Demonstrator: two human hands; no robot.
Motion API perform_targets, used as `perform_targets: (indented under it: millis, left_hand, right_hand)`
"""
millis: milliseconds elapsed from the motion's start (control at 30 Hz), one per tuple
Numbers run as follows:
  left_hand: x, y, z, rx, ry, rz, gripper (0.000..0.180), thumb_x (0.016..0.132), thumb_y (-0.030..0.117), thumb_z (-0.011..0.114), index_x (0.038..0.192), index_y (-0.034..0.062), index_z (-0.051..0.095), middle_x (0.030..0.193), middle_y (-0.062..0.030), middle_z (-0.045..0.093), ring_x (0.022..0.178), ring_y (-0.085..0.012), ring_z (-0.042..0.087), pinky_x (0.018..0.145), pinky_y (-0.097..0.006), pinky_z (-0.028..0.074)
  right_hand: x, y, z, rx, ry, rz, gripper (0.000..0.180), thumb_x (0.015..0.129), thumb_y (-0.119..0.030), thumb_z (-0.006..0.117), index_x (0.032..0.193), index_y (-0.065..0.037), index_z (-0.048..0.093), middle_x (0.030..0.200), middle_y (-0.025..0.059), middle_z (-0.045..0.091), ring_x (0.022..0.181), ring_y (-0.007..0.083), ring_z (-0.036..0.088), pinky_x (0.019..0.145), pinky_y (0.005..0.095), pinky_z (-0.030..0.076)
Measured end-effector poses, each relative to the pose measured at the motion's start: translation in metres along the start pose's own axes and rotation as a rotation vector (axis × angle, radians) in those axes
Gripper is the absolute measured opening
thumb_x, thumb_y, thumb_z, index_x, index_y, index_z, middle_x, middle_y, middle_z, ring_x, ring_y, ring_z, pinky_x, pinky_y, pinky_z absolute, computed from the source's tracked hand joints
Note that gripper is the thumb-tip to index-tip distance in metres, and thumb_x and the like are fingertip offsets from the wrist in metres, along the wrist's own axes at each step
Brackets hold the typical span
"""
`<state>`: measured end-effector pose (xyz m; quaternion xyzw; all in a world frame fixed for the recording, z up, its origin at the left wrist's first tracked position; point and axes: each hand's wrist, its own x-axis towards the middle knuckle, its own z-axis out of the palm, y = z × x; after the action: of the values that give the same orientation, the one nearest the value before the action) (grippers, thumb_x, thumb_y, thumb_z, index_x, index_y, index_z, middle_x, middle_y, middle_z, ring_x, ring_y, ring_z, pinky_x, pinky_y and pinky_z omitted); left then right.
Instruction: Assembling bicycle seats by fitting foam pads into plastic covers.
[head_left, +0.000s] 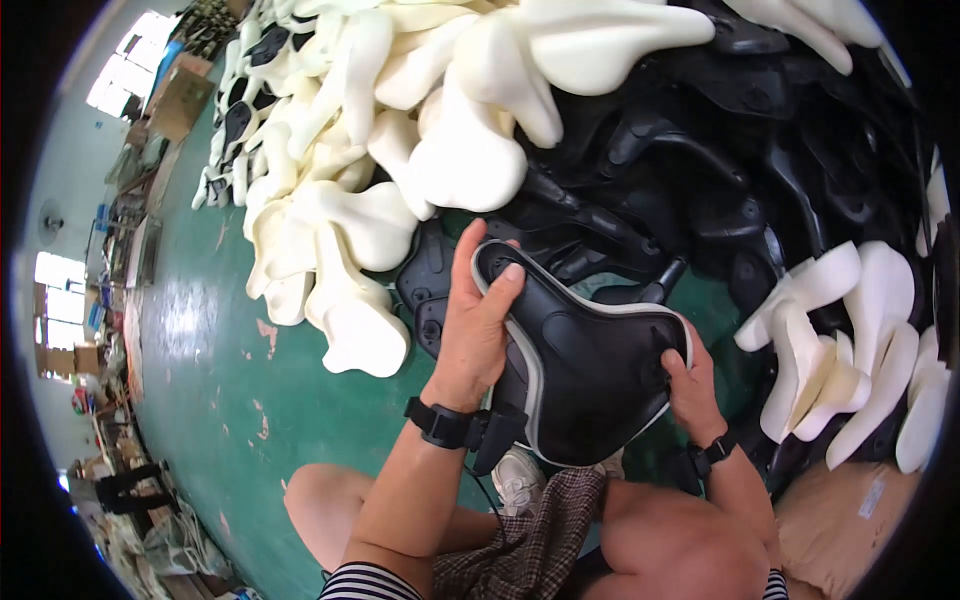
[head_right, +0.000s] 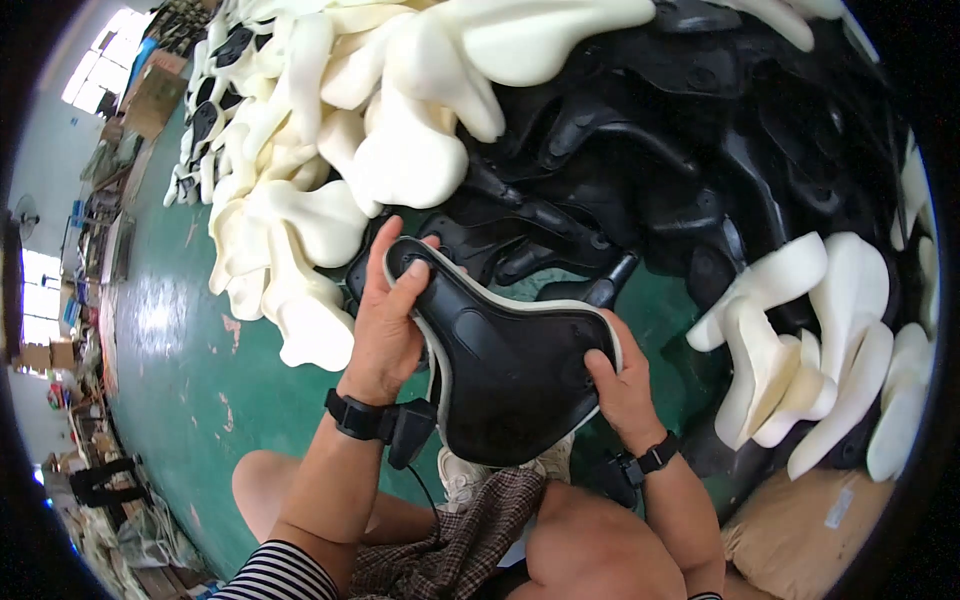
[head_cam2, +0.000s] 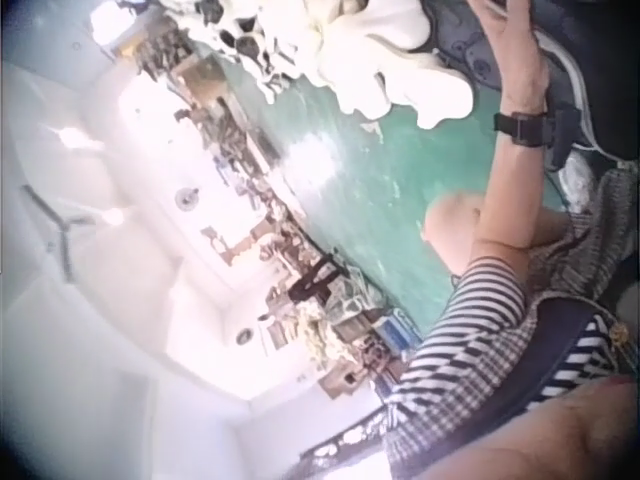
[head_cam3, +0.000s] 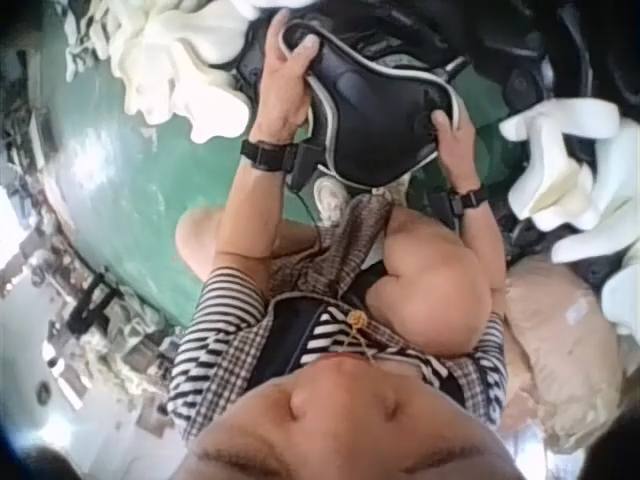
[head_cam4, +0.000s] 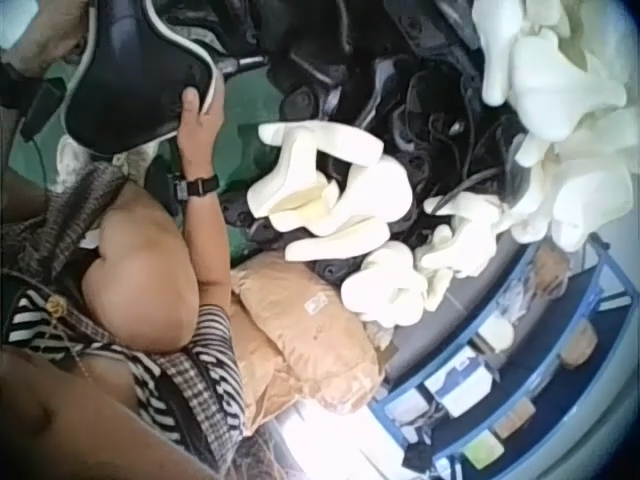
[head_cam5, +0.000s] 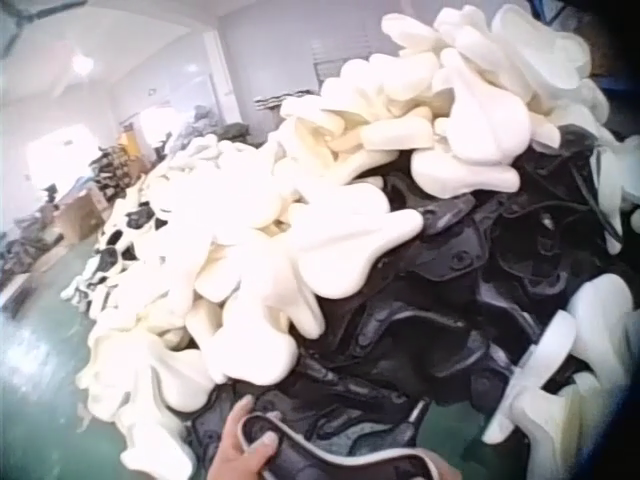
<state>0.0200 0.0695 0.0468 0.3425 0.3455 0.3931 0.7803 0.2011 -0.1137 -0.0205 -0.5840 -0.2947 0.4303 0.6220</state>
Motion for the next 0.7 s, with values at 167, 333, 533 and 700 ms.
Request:
perform_targets:
  millis: [167, 333, 533, 700]
  left_hand:
    - [-0.01, 0.006, -0.001, -0.057, 0.038, -0.016, 0.049, 0.09, 0.002, 0.06, 0.133, 0.0095, 0.038, 0.105, -0.0029, 0.057, 0.092, -0.0115, 0.058, 0.082, -0.027, 0.051]
    - [-0.005, 0.005, -0.012, -0.162, 0.122, -0.111, 0.038, 0.086, 0.002, 0.065, 0.121, 0.0071, 0.049, 0.099, -0.0029, 0.059, 0.087, -0.0117, 0.06, 0.076, -0.026, 0.052]
    - [-0.001, -0.004, -0.019, -0.165, 0.154, -0.032, 0.035, 0.086, 0.001, 0.065, 0.117, 0.0067, 0.05, 0.095, -0.003, 0.06, 0.084, -0.012, 0.06, 0.075, -0.025, 0.052]
    - [-0.004, -0.007, -0.015, -0.006, 0.198, 0.064, 0.035, 0.088, 0.004, 0.063, 0.12, 0.0066, 0.047, 0.096, -0.0016, 0.058, 0.085, -0.01, 0.057, 0.075, -0.023, 0.049]
  right_hand:
    - [0.001, 0.0, 0.001, 0.07, -0.053, 0.024, 0.056, 0.089, -0.028, 0.064, 0.133, 0.0, 0.046, 0.121, 0.0062, 0.056, 0.111, 0.0151, 0.052, 0.098, 0.0303, 0.039]
    - [0.001, -0.008, 0.002, -0.008, -0.112, -0.005, 0.06, 0.087, -0.034, 0.066, 0.133, -0.001, 0.046, 0.121, 0.0067, 0.056, 0.111, 0.0158, 0.052, 0.098, 0.0306, 0.04]
    - [0.006, -0.008, 0.006, -0.069, -0.122, -0.007, 0.06, 0.087, -0.035, 0.066, 0.132, -0.001, 0.047, 0.121, 0.0071, 0.056, 0.111, 0.0159, 0.052, 0.098, 0.0308, 0.04]
    - [0.006, -0.002, 0.01, -0.061, -0.109, 0.009, 0.056, 0.088, -0.031, 0.066, 0.131, -0.001, 0.048, 0.121, 0.0069, 0.056, 0.112, 0.0159, 0.051, 0.098, 0.0311, 0.04]
